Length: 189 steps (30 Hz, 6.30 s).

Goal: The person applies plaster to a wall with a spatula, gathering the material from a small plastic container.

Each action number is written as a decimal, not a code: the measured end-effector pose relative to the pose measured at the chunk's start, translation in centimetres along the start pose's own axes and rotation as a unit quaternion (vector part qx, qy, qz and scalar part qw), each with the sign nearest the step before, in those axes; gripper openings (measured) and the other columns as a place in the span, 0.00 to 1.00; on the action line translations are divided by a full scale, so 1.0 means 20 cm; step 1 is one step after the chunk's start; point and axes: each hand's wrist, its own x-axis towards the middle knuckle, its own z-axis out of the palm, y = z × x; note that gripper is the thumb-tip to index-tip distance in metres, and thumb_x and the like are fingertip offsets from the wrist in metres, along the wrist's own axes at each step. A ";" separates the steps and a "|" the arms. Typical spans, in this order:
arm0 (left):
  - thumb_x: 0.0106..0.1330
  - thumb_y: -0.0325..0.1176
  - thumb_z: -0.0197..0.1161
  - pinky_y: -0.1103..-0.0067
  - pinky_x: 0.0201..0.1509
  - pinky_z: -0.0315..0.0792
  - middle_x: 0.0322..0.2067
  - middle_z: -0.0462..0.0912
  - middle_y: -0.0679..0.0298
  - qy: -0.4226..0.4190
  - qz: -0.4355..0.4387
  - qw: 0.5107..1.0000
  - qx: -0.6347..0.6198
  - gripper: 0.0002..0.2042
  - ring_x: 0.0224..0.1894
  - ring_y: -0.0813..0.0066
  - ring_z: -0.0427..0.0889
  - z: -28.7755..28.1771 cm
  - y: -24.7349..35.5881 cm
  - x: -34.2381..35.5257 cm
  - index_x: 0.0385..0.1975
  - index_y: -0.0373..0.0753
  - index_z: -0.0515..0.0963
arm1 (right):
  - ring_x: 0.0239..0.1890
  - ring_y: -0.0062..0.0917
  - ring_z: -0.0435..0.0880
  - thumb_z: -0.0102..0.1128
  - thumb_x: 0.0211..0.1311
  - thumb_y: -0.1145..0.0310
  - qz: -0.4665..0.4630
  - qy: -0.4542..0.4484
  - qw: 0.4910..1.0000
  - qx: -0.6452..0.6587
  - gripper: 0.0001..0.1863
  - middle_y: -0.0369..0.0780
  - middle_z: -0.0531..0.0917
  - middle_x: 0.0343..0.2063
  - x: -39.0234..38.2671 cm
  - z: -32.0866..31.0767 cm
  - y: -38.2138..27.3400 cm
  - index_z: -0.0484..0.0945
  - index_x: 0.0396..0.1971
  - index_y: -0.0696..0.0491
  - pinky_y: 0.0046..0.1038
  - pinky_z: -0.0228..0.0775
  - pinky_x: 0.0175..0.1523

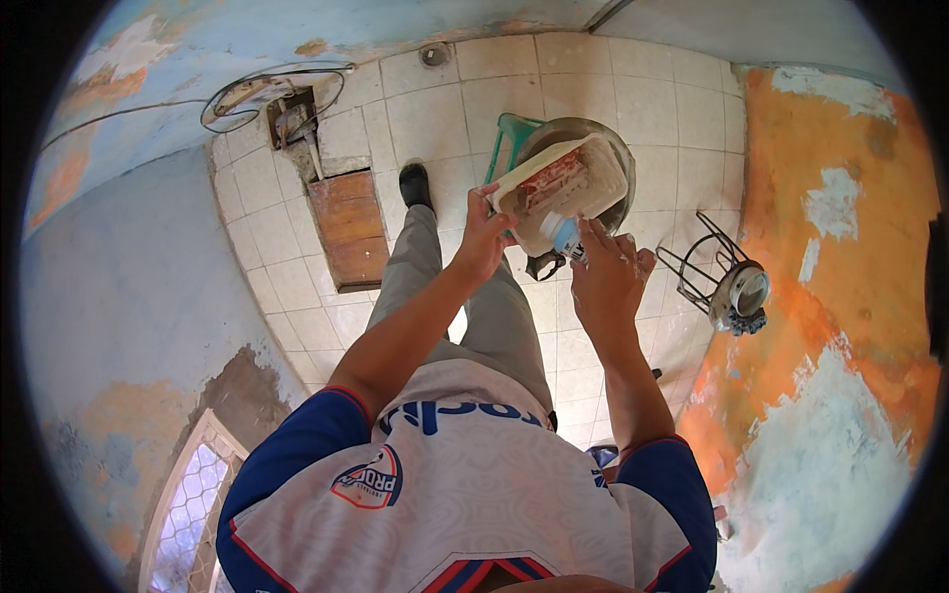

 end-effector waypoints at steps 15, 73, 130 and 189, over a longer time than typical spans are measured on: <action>0.60 0.25 0.59 0.57 0.50 0.80 0.59 0.61 0.54 0.025 0.019 0.999 -0.026 0.33 0.60 0.57 0.72 0.03 0.05 0.00 0.64 0.42 0.51 | 0.50 0.26 0.83 0.71 0.55 0.74 0.220 0.064 0.817 0.529 0.31 0.42 0.84 0.50 0.02 0.26 0.43 0.74 0.61 0.59 0.29 0.73 0.55; 0.58 0.32 0.62 0.48 0.47 0.78 0.57 0.64 0.54 0.114 0.180 0.975 -0.055 0.34 0.57 0.54 0.71 -0.75 1.13 -1.93 0.65 0.46 0.55 | 0.41 0.38 0.82 0.68 0.57 0.71 -0.361 0.081 0.903 0.219 0.08 0.39 0.82 0.34 -0.46 -0.67 -1.56 0.81 0.36 0.53 0.38 0.76 0.46; 0.61 0.34 0.58 0.52 0.50 0.81 0.55 0.69 0.54 -0.023 0.278 0.949 0.149 0.30 0.57 0.57 0.74 -1.10 1.25 -2.14 0.64 0.41 0.58 | 0.42 0.43 0.86 0.56 0.59 0.75 -0.415 -0.108 0.903 -0.037 0.20 0.49 0.86 0.38 -0.60 -0.44 -2.20 0.84 0.50 0.45 0.41 0.77 0.49; 0.60 0.30 0.56 0.58 0.49 0.81 0.58 0.67 0.55 -0.044 0.226 0.968 -0.098 0.31 0.59 0.61 0.73 -1.14 1.25 -2.22 0.64 0.44 0.54 | 0.43 0.40 0.85 0.55 0.63 0.70 -0.440 0.037 0.897 -0.017 0.12 0.44 0.86 0.36 -0.73 -0.61 -2.25 0.85 0.43 0.47 0.41 0.75 0.50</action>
